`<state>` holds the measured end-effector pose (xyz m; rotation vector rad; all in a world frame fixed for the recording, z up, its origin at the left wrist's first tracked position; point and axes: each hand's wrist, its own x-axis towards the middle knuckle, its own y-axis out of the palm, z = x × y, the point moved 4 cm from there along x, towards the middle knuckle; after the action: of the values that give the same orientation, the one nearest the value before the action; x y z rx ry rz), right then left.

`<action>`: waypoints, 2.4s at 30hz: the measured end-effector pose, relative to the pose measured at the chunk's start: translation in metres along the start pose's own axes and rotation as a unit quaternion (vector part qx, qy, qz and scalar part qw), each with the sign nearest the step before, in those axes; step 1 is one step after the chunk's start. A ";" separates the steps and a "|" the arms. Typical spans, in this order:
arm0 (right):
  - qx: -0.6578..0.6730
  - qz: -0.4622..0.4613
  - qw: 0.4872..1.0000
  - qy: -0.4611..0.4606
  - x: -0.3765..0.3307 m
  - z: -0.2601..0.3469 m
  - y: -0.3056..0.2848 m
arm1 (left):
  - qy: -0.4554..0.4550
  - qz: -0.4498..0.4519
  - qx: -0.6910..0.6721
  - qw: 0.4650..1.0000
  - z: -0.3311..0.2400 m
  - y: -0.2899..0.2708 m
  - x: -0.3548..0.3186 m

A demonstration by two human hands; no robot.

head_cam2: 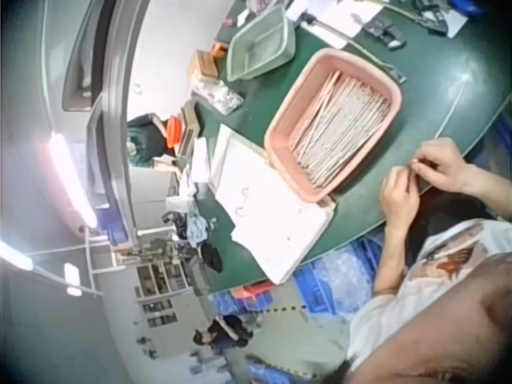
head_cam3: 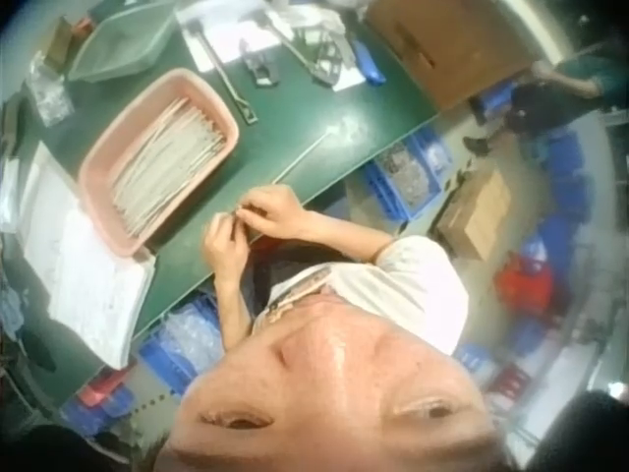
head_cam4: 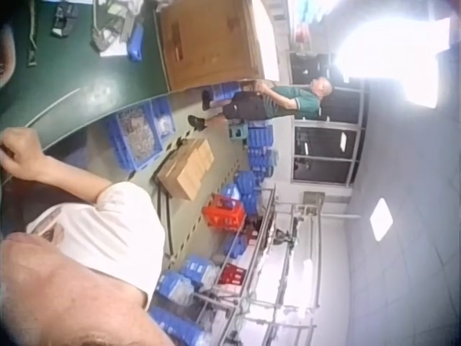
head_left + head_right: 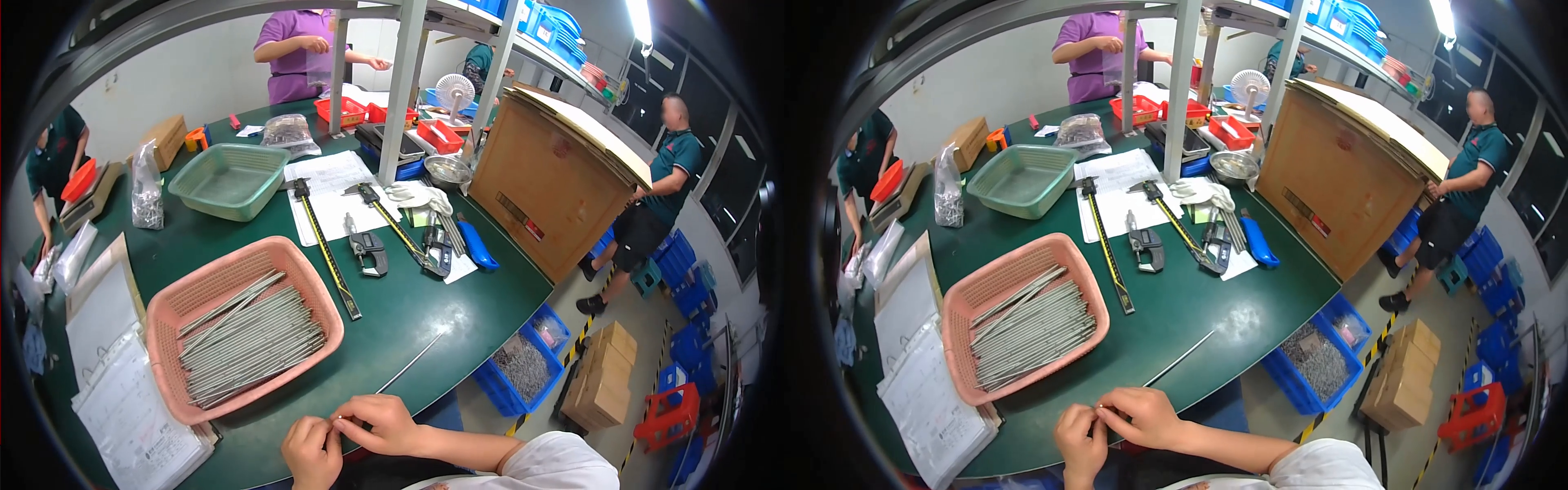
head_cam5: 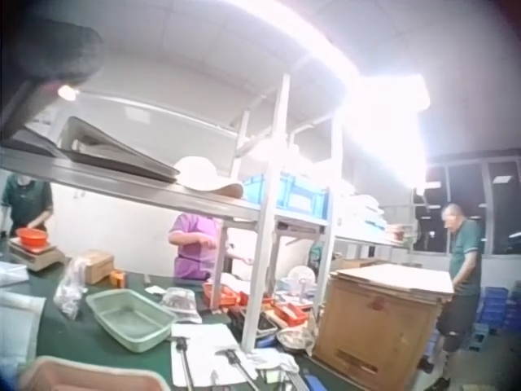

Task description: Inspecting, counting, and organizing long metal rods at a manufacturing workbench.

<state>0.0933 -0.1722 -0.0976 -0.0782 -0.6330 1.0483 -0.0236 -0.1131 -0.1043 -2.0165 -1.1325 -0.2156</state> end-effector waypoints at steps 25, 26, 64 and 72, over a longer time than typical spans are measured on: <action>-0.336 0.028 0.936 -0.105 -0.003 -0.003 -0.065 | -0.040 0.012 -0.036 0.998 0.009 0.000 -0.003; -0.346 0.054 0.931 -0.107 -0.007 -0.003 -0.062 | -0.037 0.012 -0.036 0.999 0.008 0.000 -0.004; -0.320 0.206 0.917 -0.123 0.011 0.024 0.008 | -0.002 0.016 -0.018 1.000 0.006 0.002 -0.005; -0.319 0.174 0.923 -0.126 0.007 0.016 0.005 | 0.010 0.006 -0.014 1.000 0.005 0.002 -0.003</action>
<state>0.0835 -0.1676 -0.0833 -0.6547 -1.2138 1.1632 -0.0247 -0.1120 -0.1103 -2.0409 -1.1097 -0.2459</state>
